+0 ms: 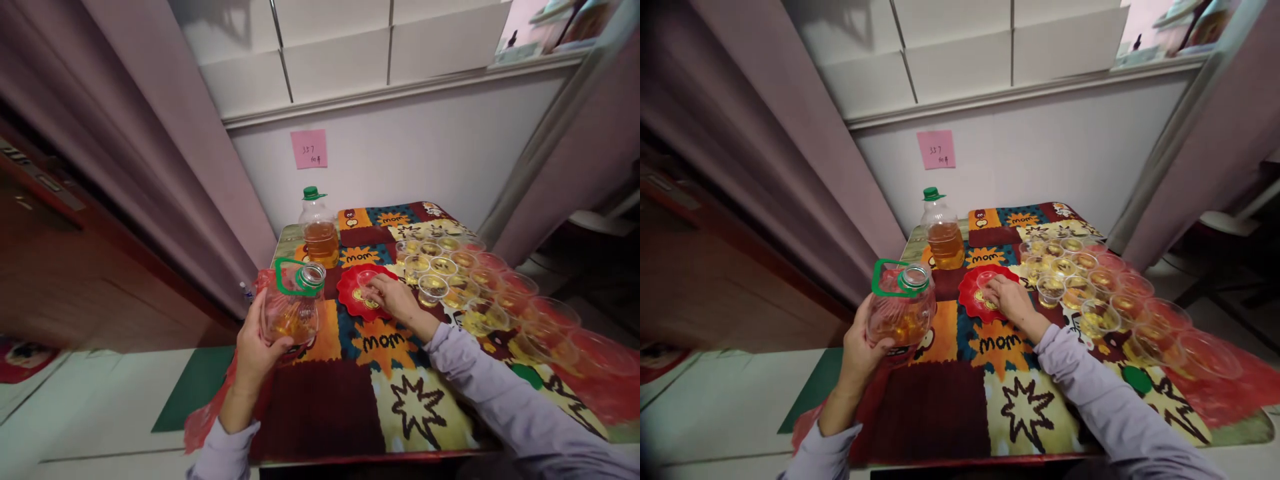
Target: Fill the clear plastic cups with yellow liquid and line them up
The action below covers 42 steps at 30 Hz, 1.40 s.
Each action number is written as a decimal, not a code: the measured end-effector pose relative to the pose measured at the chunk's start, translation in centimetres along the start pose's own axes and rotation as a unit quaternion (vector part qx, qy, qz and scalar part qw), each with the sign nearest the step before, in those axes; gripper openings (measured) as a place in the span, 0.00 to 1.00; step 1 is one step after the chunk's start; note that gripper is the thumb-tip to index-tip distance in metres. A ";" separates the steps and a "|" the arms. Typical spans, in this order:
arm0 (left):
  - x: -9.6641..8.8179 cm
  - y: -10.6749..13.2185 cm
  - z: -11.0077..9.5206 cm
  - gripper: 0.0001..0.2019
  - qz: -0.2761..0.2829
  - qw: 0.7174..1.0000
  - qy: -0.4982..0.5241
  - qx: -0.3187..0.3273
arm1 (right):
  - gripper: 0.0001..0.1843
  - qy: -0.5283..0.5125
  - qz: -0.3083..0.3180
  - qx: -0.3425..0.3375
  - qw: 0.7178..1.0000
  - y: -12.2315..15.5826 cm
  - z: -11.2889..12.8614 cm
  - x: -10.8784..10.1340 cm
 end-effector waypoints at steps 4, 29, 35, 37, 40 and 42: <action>0.5 -0.1 -0.3 0.64 0.016 0.999 -0.026 0.013 | 0.22 -0.109 -0.128 0.032 0.985 1.4 0.9 -3.9; -4.1 3.0 5.3 0.29 -0.218 0.910 0.200 -0.292 | 0.63 -0.635 -0.030 0.287 0.716 3.8 9.1 5.7; 0.8 7.5 8.6 0.28 -0.213 0.853 0.293 -0.376 | 0.58 -0.650 -0.030 0.293 0.701 3.3 8.4 6.1; 2.3 7.6 8.4 0.28 -0.210 0.845 0.307 -0.385 | 0.56 -0.651 -0.032 0.292 0.700 3.2 8.3 6.0; 3.5 7.1 8.0 0.28 -0.212 0.834 0.319 -0.397 | 0.55 -0.669 -0.029 0.291 0.683 3.2 8.2 6.2; 3.6 6.7 7.9 0.27 -0.228 0.823 0.326 -0.405 | 0.58 -0.681 -0.032 0.298 0.668 3.2 7.9 6.7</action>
Point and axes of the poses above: each hand's wrist, its own y-axis away from the middle knuckle, its own x-axis out of the palm, z = x × y, the point moved 8 cm from there along -y, towards the middle knuckle, and after that the axes turned 9 degrees about -z, right-handed, at the moved point
